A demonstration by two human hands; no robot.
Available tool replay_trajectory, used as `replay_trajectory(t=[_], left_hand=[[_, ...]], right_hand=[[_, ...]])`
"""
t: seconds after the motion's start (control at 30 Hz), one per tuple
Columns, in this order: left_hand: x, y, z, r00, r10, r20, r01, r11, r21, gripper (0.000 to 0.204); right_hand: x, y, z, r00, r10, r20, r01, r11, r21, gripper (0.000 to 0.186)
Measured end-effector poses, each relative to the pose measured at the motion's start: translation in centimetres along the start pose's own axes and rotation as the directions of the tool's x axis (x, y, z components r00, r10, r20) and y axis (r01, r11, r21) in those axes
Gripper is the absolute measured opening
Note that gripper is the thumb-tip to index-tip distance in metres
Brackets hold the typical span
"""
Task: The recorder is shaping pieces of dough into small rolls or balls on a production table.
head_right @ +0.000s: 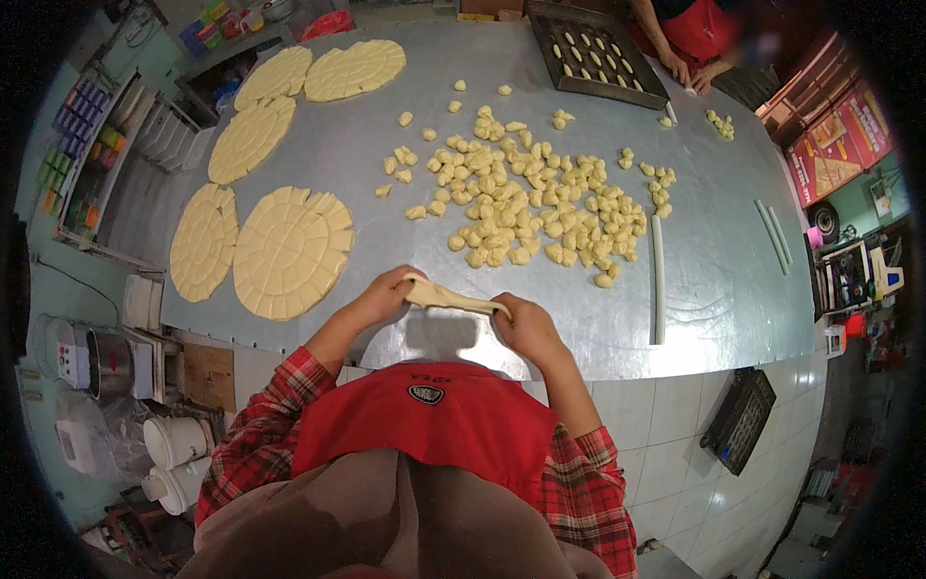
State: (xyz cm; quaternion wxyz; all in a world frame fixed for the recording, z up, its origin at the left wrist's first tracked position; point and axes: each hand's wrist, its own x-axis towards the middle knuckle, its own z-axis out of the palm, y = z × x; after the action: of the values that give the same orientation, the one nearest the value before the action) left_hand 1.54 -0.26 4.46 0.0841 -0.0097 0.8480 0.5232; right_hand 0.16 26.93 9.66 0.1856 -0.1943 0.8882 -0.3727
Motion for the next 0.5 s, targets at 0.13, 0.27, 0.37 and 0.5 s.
replay_trajectory(t=[0.13, 0.27, 0.37, 0.5], left_hand=[[-0.4, 1.2, 2.9, 0.911, -0.09, 0.403, 0.165, 0.974, -0.155, 0.021], [-0.7, 2.0, 3.5, 0.87, -0.108, 0.481, 0.241, 0.944, -0.225, 0.02], [-1.1, 2.1, 3.7, 0.903, 0.032, 0.429, 0.149, 0.913, -0.38, 0.02], [-2.0, 3.4, 2.9, 0.819, -0.009, 0.573, 0.075, 0.993, -0.092, 0.019]], right_hand=[[0.9, 4.2, 1.7, 0.996, -0.048, 0.075, 0.008, 0.887, 0.462, 0.02], [0.6, -1.1, 2.6, 0.988, 0.059, 0.14, -0.138, -0.031, 0.99, 0.023], [0.5, 0.1, 3.8, 0.984, 0.1, 0.15, -0.137, -0.125, 0.983, 0.023], [0.6, 2.5, 4.7, 0.97, 0.132, 0.202, -0.166, -0.246, 0.955, 0.026]])
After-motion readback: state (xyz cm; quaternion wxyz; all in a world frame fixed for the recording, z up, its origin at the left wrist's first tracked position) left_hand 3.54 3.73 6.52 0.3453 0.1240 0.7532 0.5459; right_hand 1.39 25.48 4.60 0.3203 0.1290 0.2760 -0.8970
